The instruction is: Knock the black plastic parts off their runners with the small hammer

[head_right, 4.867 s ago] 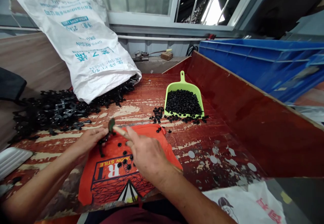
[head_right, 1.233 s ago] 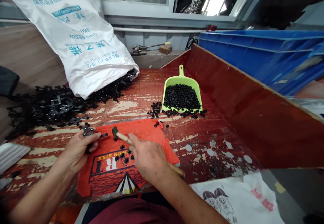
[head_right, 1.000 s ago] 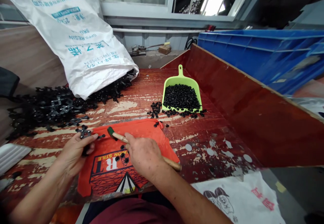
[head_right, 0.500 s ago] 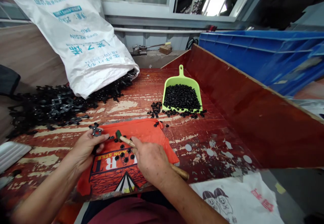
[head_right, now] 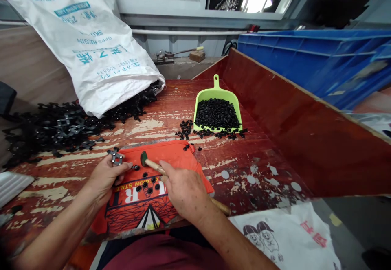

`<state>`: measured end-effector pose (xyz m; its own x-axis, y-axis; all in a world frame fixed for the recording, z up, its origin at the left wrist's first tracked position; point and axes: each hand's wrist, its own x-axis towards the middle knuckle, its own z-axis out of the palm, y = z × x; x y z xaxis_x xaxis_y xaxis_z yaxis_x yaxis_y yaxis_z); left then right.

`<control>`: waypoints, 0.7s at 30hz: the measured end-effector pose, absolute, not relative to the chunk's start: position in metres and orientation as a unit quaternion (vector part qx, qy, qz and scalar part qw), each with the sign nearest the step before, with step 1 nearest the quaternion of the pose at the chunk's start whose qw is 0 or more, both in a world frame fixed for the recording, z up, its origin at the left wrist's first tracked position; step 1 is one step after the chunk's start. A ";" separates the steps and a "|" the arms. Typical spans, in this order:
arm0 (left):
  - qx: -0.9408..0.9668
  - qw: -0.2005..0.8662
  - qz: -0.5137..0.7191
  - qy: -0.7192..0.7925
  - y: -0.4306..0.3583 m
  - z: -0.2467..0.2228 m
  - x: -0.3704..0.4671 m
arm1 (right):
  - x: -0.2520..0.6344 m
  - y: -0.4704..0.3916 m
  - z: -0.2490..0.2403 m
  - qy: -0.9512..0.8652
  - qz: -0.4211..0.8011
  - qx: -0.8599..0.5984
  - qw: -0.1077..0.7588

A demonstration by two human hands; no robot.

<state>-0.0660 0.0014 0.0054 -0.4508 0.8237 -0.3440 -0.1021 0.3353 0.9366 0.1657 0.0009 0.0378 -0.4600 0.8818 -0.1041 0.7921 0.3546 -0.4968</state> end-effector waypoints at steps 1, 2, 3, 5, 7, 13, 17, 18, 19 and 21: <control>0.265 0.444 0.514 0.685 0.002 0.005 -0.065 | 0.166 0.000 0.037 -0.818 0.244 -0.513 0.090; 0.267 0.434 0.517 0.688 0.002 0.004 -0.064 | 0.167 -0.001 0.037 -0.820 0.241 -0.512 0.088; 0.273 0.423 0.520 0.690 0.001 0.003 -0.064 | 0.167 -0.002 0.036 -0.822 0.238 -0.510 0.086; 0.296 0.398 0.522 0.694 0.001 0.001 -0.063 | 0.168 -0.004 0.035 -0.826 0.234 -0.506 0.084; 0.324 0.371 0.520 0.698 0.000 0.000 -0.064 | 0.167 -0.004 0.034 -0.827 0.234 -0.503 0.086; 0.333 0.402 0.494 0.695 0.000 0.004 -0.065 | 0.160 -0.004 0.039 -0.830 0.238 -0.496 0.097; 0.288 0.445 0.491 0.692 -0.001 0.006 -0.066 | 0.155 -0.005 0.041 -0.838 0.241 -0.475 0.118; 0.280 0.454 0.493 0.687 -0.001 0.005 -0.067 | 0.153 -0.005 0.040 -0.839 0.247 -0.465 0.138; 0.275 0.461 0.495 0.683 -0.001 0.004 -0.068 | 0.152 -0.005 0.038 -0.839 0.253 -0.455 0.160; 0.273 0.466 0.496 0.680 -0.001 0.003 -0.069 | 0.150 -0.005 0.033 -0.839 0.255 -0.447 0.178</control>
<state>-0.0693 -0.0010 0.0027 -0.4173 0.8333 -0.3625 -0.0905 0.3588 0.9290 0.1503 -0.0054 0.0331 -0.5371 0.8406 0.0709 0.6594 0.4707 -0.5862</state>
